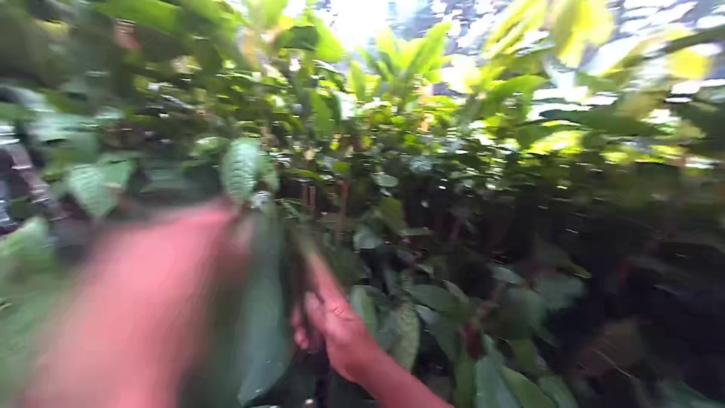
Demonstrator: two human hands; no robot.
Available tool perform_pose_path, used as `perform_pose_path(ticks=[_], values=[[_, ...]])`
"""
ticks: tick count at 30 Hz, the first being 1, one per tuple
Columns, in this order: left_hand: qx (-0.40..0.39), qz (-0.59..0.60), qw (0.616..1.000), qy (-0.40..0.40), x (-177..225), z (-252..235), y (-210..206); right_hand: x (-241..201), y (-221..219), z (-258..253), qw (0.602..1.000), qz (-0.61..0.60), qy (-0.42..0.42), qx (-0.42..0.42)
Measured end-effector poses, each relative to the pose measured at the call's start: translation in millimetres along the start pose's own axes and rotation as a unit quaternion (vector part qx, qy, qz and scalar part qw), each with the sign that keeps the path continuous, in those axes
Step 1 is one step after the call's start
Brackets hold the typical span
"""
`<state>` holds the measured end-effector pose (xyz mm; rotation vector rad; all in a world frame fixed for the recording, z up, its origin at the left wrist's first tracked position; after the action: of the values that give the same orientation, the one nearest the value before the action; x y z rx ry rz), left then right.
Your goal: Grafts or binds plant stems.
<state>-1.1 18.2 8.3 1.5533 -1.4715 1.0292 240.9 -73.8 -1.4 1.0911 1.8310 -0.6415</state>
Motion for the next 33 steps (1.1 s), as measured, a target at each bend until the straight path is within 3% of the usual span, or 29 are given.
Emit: perform_pose_path(ticks=[4,9,17,33], values=[[0.032,0.002,0.999,0.03,10,1,6,31,-24,-69,0.998,-0.057,-0.022,-0.013],[0.025,0.0,0.999,0.034,6,-2,14,62,-45,-106,0.994,-0.091,-0.056,-0.035],[-0.009,0.019,0.999,0.03,4,0,17,69,-52,-107,0.993,-0.09,-0.034,-0.062],[-0.015,0.081,0.996,0.02,-5,-4,5,81,-44,-103,0.996,-0.078,-0.049,-0.016]])
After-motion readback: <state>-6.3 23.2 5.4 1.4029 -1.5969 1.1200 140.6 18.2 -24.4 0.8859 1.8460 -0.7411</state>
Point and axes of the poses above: each hand's wrist, its own z-axis away from the middle knuckle, its own y-axis out of the back of the hand, x = y × z, the point moved 2 cm from there along -z, towards the middle knuckle, and after that the axes turned 1 degree about y, right-handed, at the moved point
